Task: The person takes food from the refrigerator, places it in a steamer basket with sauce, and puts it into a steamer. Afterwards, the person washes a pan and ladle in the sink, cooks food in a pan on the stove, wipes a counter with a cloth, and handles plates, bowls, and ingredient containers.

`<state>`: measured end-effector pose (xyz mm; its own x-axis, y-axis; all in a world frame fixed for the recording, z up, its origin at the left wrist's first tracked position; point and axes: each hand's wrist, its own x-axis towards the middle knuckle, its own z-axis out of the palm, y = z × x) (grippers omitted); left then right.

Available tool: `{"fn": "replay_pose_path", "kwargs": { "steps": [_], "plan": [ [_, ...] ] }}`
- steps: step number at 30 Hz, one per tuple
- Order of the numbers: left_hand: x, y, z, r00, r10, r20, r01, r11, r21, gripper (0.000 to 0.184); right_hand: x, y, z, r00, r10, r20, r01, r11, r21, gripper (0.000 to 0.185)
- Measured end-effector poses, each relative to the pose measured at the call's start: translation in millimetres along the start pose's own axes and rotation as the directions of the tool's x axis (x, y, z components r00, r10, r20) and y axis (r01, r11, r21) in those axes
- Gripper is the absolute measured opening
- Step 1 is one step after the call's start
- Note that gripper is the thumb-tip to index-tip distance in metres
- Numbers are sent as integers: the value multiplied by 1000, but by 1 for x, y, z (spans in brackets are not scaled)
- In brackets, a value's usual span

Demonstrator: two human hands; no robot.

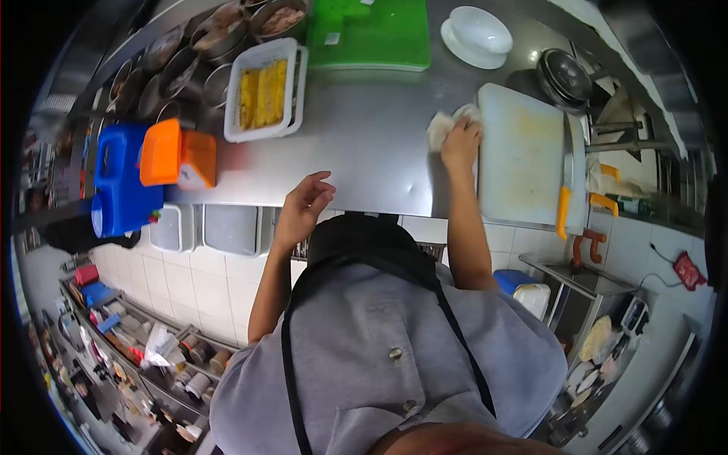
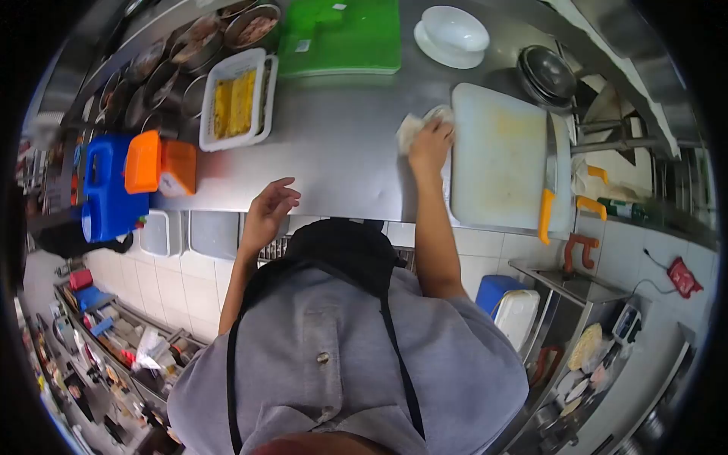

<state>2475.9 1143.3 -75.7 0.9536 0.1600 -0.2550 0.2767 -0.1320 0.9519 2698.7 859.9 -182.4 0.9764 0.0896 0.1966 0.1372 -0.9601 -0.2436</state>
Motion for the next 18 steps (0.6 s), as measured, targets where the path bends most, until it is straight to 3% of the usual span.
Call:
{"fn": "replay_pose_path", "kwargs": {
  "steps": [1,4,5,6,8,10,12,13,15,17,18],
  "plan": [
    [-12,-3,-2,1000,-4,-29,4,1000,-3,36,22,0,14,998,-13,-63,10,999,-40,68],
    [-56,-20,-12,985,-57,-160,48,997,-63,35,66,-34,24,997,-72,-5,72,995,-75,62],
    [-70,-28,-17,979,-79,-189,69,996,-59,34,71,-51,28,967,-253,31,254,967,-37,59],
    [-84,-35,-24,968,-118,-219,106,992,-65,35,70,-66,31,904,-424,52,424,906,2,56],
    [-107,-44,-34,955,-146,-258,128,988,-86,35,41,-118,34,792,-583,180,579,811,81,52],
    [-123,-57,-46,929,-152,-338,124,987,-102,36,-9,-161,56,688,-722,73,690,681,246,51],
    [-136,-93,-54,928,-190,-320,141,975,-170,37,-62,-194,32,568,-796,211,724,605,333,52],
    [-140,-119,-60,926,-237,-294,173,959,-226,38,-78,-196,24,567,-799,200,731,600,326,52],
    [-163,-182,-70,932,-344,-112,343,939,-26,38,-99,-192,12,482,-860,169,711,496,498,54],
    [-211,-268,-62,904,-428,15,378,815,439,61,-97,-160,-1,516,-834,198,688,541,483,49],
    [-234,-309,-58,882,-466,78,315,703,637,75,-91,-133,-9,604,-780,160,692,614,379,46]
  ]
}}
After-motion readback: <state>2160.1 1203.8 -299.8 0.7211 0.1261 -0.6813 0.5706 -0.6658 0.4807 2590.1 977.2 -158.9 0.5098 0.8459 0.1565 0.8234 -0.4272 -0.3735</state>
